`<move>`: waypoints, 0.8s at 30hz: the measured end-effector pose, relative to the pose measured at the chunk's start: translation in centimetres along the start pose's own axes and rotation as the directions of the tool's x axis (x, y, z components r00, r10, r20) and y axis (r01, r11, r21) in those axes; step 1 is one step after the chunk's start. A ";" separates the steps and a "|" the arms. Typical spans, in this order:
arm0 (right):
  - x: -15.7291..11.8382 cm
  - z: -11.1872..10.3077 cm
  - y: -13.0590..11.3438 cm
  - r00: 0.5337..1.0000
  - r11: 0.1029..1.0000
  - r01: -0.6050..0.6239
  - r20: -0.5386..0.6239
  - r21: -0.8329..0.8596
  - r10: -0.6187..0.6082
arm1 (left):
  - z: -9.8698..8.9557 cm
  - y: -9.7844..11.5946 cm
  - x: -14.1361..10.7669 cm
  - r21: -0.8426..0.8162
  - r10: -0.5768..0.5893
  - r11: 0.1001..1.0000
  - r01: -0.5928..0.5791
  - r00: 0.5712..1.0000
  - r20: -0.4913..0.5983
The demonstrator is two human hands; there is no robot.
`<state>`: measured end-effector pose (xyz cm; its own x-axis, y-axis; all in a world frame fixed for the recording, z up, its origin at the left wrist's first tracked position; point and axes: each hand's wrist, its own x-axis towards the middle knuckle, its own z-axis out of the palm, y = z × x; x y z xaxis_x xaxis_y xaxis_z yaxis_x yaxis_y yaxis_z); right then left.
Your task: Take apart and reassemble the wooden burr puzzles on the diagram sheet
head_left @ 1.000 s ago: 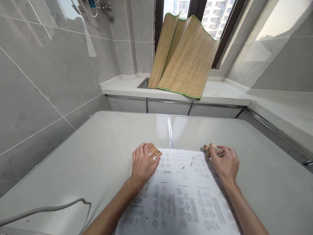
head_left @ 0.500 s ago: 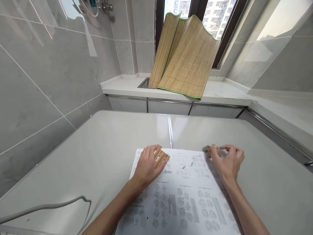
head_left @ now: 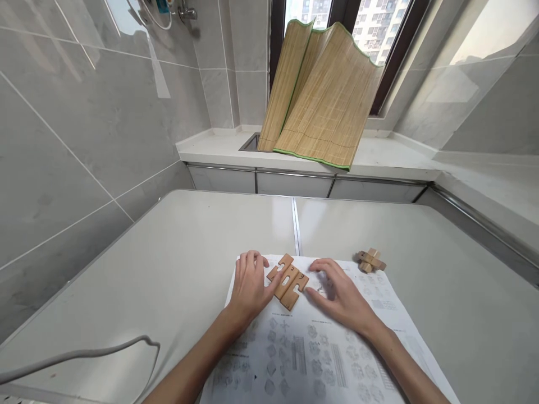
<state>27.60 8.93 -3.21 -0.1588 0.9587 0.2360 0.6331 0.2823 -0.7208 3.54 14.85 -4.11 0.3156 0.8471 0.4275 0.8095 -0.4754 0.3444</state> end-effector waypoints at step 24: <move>-0.6 1.1 -1.3 0.983 1.000 0.026 0.184 -0.016 -0.022 | 0.4 -0.1 0.1 -0.121 -0.002 0.993 0.008 0.999 0.049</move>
<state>26.08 8.04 -3.15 -0.3099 0.9421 0.1280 0.6410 0.3065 -0.7037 3.73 15.09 -4.42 0.3379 0.8588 0.3849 0.7461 -0.4938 0.4467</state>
